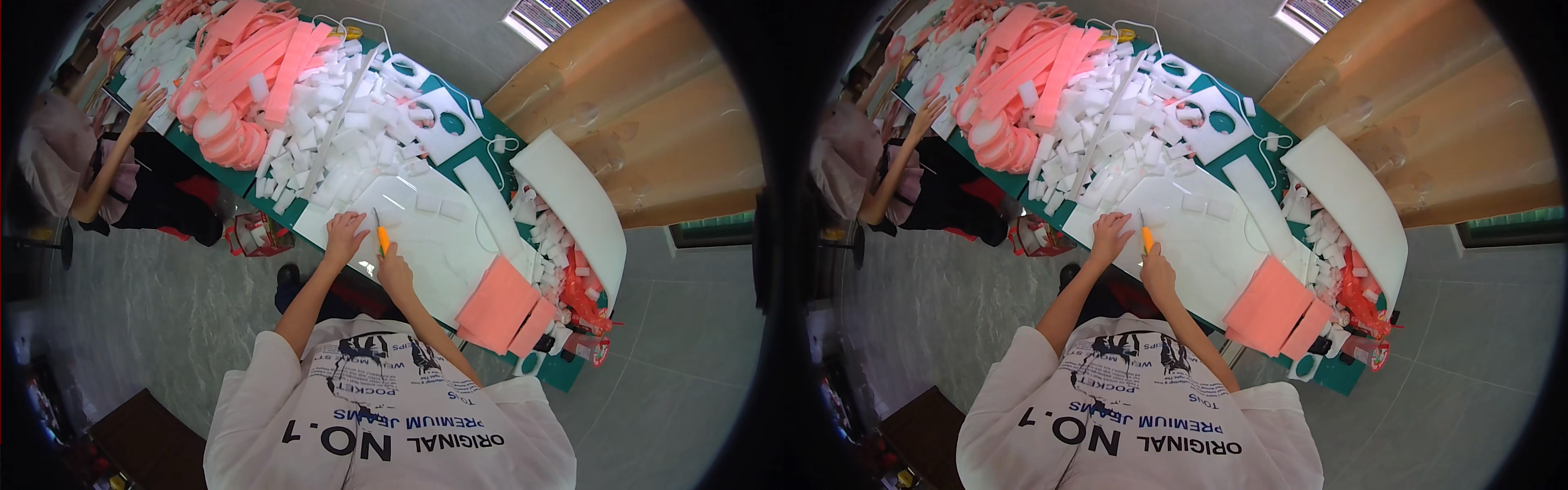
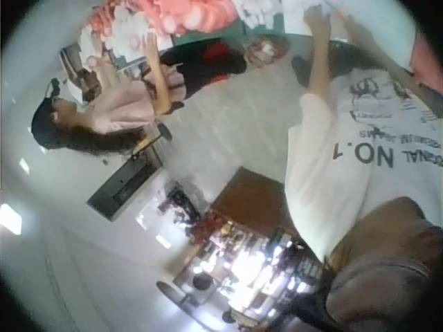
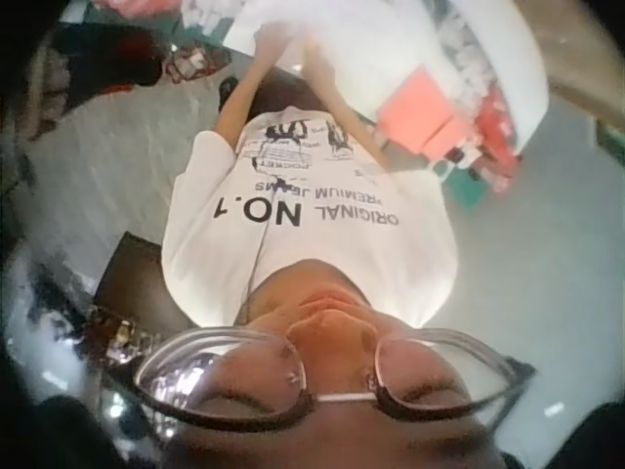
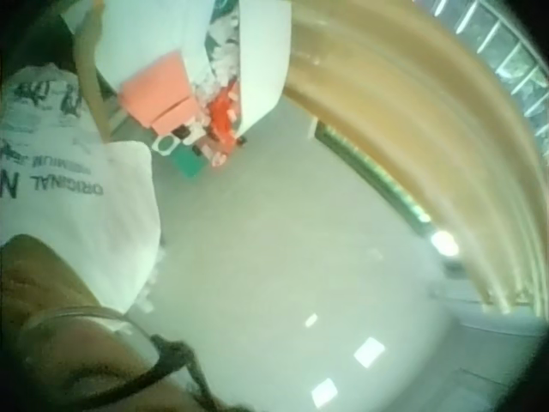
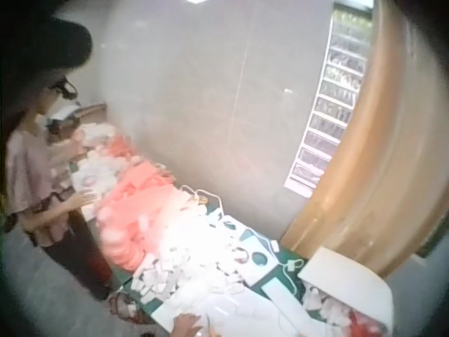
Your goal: Cutting long strips of white foam using a utility knife and a ruler.
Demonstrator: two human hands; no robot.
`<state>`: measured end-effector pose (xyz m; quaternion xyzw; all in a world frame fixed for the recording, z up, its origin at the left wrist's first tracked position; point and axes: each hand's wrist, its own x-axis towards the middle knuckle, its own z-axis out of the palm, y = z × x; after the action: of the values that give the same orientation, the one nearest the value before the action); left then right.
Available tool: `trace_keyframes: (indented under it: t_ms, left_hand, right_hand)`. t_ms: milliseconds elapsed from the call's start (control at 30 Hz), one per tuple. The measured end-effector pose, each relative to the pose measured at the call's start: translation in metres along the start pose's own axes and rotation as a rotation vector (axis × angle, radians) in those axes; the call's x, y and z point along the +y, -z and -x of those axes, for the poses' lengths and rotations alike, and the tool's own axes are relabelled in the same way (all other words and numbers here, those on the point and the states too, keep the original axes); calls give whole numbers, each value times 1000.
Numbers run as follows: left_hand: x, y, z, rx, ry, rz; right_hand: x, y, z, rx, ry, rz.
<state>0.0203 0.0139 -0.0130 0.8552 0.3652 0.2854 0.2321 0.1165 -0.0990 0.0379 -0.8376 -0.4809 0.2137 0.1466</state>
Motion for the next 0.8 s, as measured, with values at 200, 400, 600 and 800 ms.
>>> trace_keyframes:
  t_ms: [200, 400, 600, 800]
  left_hand:
    - [-1, 1, 0, -1, 31, 10]
    - [-5, 0, 0, -16, 23, -1]
    - [-7, -1, -8, 60, 49, 47]
    - [-4, -2, 7, 32, 46, 40]
  right_hand:
    - [5, -5, 5, -39, -29, 12]
    - [11, -9, 11, -64, -26, -5]
    - [13, -19, -1, 99, 84, -5]
    - [13, -15, 8, 41, 93, 39]
